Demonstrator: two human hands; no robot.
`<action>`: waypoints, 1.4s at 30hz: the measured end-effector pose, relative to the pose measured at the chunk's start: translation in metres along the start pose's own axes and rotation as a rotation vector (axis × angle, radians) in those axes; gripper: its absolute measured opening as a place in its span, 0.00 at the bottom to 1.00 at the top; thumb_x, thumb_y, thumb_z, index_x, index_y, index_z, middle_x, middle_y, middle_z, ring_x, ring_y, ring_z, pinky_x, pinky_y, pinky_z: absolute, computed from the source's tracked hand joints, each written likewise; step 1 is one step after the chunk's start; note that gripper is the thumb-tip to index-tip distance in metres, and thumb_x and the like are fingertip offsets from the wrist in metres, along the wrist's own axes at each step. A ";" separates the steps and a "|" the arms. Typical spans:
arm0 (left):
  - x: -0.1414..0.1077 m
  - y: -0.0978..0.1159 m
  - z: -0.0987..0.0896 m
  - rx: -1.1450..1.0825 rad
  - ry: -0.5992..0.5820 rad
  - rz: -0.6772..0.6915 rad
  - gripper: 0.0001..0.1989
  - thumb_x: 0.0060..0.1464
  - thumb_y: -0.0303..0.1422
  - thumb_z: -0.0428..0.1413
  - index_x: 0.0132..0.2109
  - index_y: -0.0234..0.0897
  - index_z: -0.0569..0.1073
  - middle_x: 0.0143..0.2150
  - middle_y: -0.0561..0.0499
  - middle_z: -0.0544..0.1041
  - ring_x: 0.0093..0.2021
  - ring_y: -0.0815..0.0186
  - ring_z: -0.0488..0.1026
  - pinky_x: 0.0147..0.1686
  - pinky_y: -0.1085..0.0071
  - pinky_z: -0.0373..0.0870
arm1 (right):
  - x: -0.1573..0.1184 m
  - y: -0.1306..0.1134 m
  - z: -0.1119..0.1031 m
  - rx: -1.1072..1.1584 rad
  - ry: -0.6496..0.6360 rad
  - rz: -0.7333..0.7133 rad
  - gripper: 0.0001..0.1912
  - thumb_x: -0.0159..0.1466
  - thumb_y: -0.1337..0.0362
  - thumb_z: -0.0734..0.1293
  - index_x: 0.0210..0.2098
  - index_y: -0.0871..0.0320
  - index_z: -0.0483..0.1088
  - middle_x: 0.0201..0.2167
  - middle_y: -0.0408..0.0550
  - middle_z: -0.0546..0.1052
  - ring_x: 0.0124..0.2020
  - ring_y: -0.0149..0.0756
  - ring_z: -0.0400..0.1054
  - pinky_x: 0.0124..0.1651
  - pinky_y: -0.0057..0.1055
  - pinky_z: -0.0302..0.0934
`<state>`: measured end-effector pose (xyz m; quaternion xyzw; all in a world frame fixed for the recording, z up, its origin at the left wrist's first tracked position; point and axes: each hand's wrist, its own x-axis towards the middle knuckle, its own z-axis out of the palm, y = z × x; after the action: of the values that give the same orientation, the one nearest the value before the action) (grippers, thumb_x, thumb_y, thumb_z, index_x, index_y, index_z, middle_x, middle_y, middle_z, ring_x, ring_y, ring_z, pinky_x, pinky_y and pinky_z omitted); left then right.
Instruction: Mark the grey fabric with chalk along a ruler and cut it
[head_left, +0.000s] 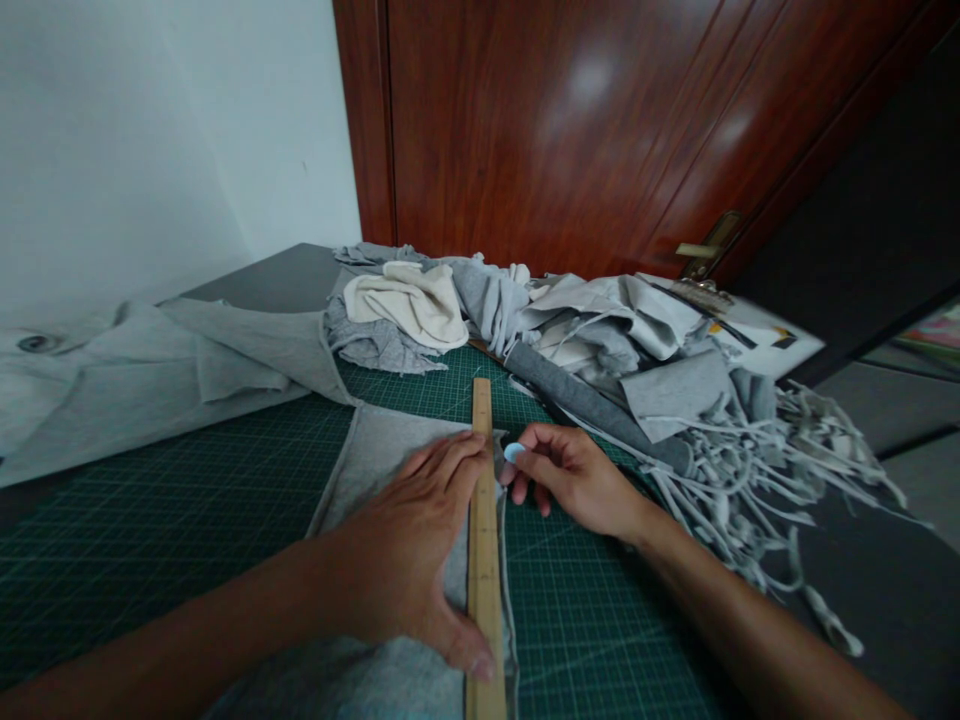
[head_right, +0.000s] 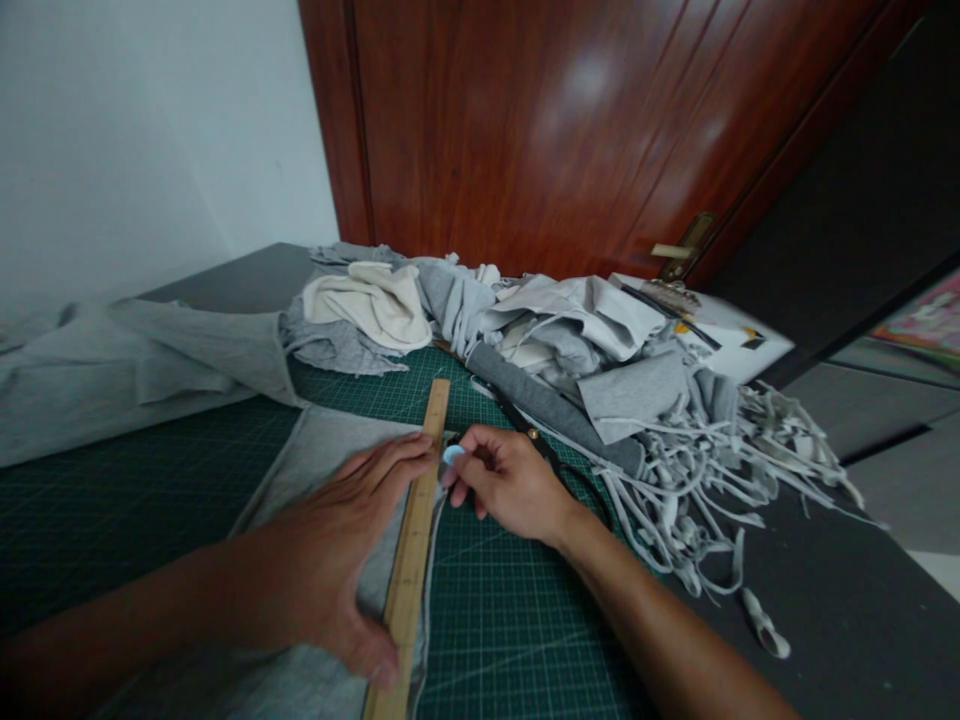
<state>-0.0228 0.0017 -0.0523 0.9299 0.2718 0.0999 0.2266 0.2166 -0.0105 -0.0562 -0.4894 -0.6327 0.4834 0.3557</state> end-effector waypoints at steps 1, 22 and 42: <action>0.000 0.000 0.000 0.002 -0.003 -0.008 0.68 0.36 0.65 0.70 0.75 0.31 0.56 0.79 0.26 0.55 0.79 0.33 0.50 0.76 0.38 0.51 | 0.002 0.001 0.001 0.013 0.019 0.025 0.17 0.68 0.50 0.72 0.34 0.58 0.71 0.31 0.47 0.81 0.26 0.32 0.74 0.23 0.24 0.65; 0.000 0.003 -0.003 0.012 -0.041 -0.030 0.69 0.35 0.66 0.69 0.74 0.28 0.58 0.79 0.23 0.53 0.80 0.32 0.46 0.77 0.40 0.47 | 0.020 -0.040 0.022 -0.643 0.130 0.222 0.16 0.63 0.69 0.66 0.19 0.58 0.75 0.17 0.47 0.77 0.24 0.37 0.74 0.30 0.30 0.60; -0.001 0.003 -0.002 0.000 -0.031 -0.015 0.71 0.37 0.66 0.68 0.76 0.28 0.53 0.79 0.21 0.51 0.80 0.30 0.47 0.75 0.36 0.49 | 0.026 -0.040 0.032 -0.925 0.183 0.197 0.16 0.64 0.64 0.66 0.27 0.62 0.84 0.28 0.61 0.85 0.30 0.45 0.77 0.32 0.36 0.56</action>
<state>-0.0231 -0.0002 -0.0495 0.9293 0.2752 0.0839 0.2316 0.1691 0.0036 -0.0276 -0.6946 -0.6979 0.1377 0.1075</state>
